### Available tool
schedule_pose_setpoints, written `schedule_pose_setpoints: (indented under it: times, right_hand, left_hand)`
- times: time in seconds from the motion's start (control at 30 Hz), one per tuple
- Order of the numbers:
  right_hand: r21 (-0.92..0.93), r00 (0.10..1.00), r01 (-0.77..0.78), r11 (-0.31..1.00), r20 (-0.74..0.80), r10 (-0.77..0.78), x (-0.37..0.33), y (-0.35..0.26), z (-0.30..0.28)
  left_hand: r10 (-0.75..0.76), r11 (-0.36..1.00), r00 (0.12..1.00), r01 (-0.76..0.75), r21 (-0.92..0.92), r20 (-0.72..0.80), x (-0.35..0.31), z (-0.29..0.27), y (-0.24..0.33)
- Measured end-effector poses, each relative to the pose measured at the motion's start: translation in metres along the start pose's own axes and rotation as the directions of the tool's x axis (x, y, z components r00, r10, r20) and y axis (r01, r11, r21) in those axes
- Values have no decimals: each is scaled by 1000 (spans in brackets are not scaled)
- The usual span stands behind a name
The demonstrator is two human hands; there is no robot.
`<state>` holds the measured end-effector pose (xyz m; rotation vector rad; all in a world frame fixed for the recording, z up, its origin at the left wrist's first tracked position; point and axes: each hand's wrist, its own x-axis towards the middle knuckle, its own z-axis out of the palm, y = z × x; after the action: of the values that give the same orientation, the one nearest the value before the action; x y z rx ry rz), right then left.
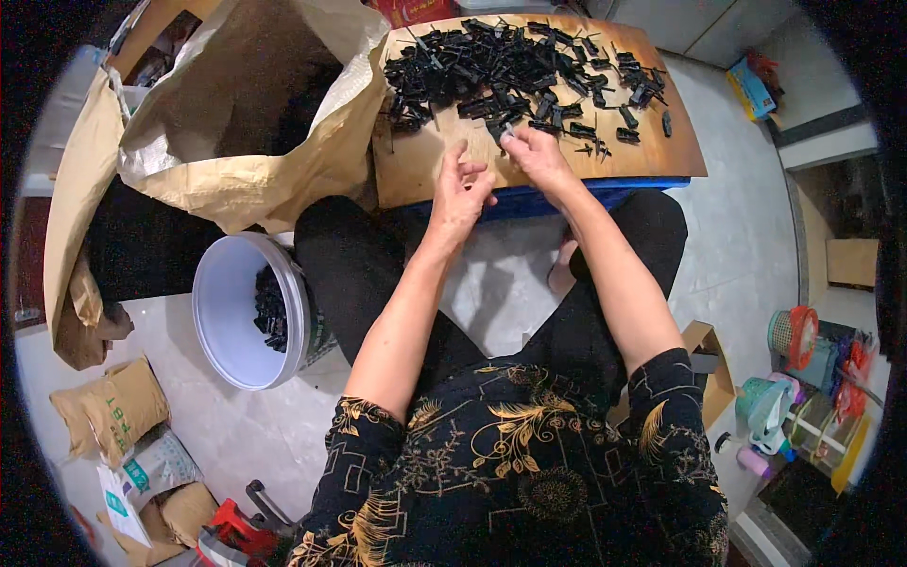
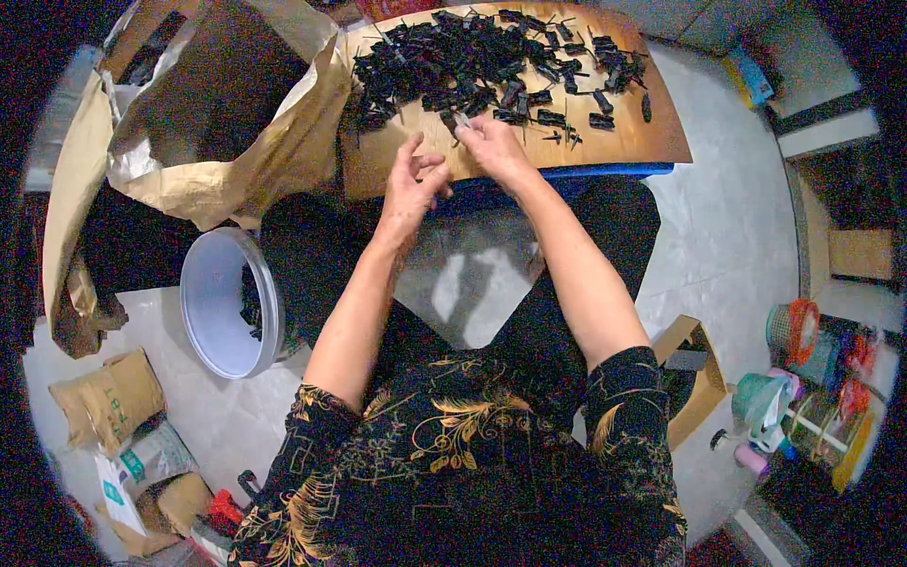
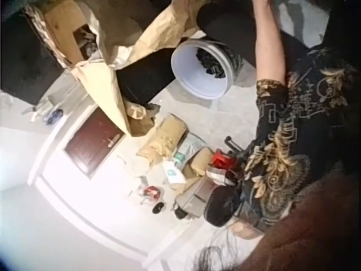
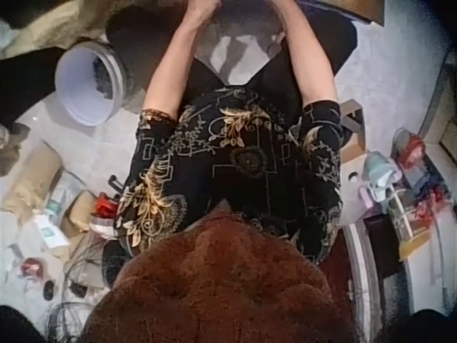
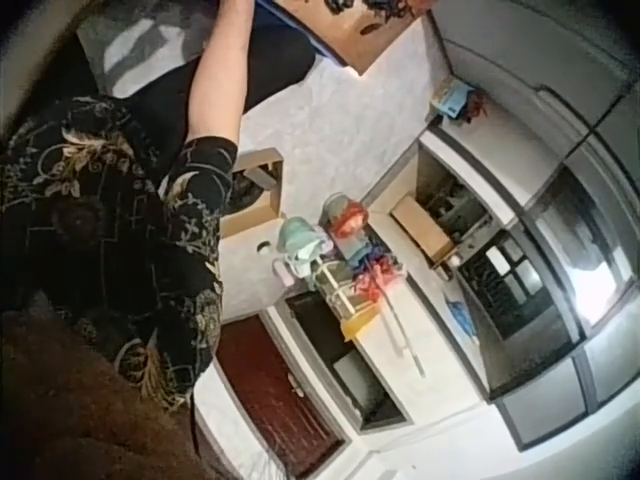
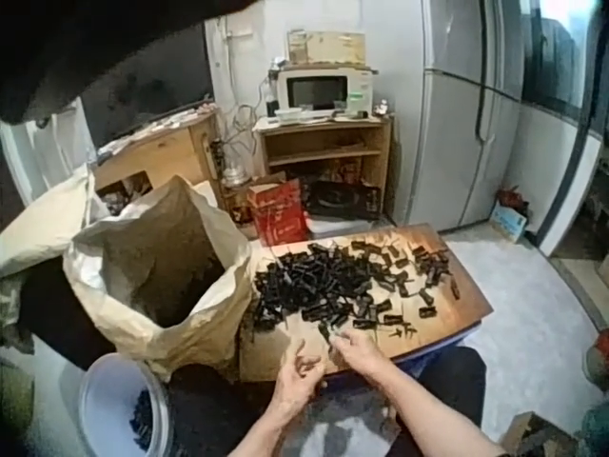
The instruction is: Assembling small black plastic components by hand at a workstation.
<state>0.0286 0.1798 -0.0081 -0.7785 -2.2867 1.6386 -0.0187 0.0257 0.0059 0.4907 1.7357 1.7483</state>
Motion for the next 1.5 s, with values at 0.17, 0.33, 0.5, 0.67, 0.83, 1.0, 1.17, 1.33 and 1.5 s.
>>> schedule_pose_setpoints:
  times: [0.17,0.33,0.5,0.67,0.83,1.0,1.17,1.33,1.5]
  right_hand:
    - [300,971,-135,944,232,65,-27,-31,2]
    - [189,958,-67,980,287,10,-29,-22,-3]
    - [249,924,-205,947,367,103,-39,-25,-5]
    - [238,924,-187,953,372,88,-46,-22,-1]
    - [241,943,-109,964,332,23,-49,-25,4]
    - [329,934,-146,933,356,20,-50,-27,6]
    - [357,942,-126,925,335,-1,-49,-25,8]
    - [359,955,-164,919,292,57,-54,-39,11]
    - [366,955,-164,916,290,55,-51,-39,11]
  left_hand:
    - [25,1000,999,-25,1,39,-1,-8,14]
    - [99,991,989,-89,-97,109,1,-4,8]
    - [-9,999,992,13,-30,123,3,-11,8]
    - [-48,993,988,63,-98,146,2,-11,8]
    - [-18,993,993,32,-118,113,-1,-8,7]
    - [24,988,997,-13,-157,67,-1,-10,8]
    - [24,988,999,-19,-154,33,-3,-7,15]
    - [72,989,997,-72,-128,-8,-2,-8,14]
    - [70,992,997,-71,-101,-18,-1,-7,14]
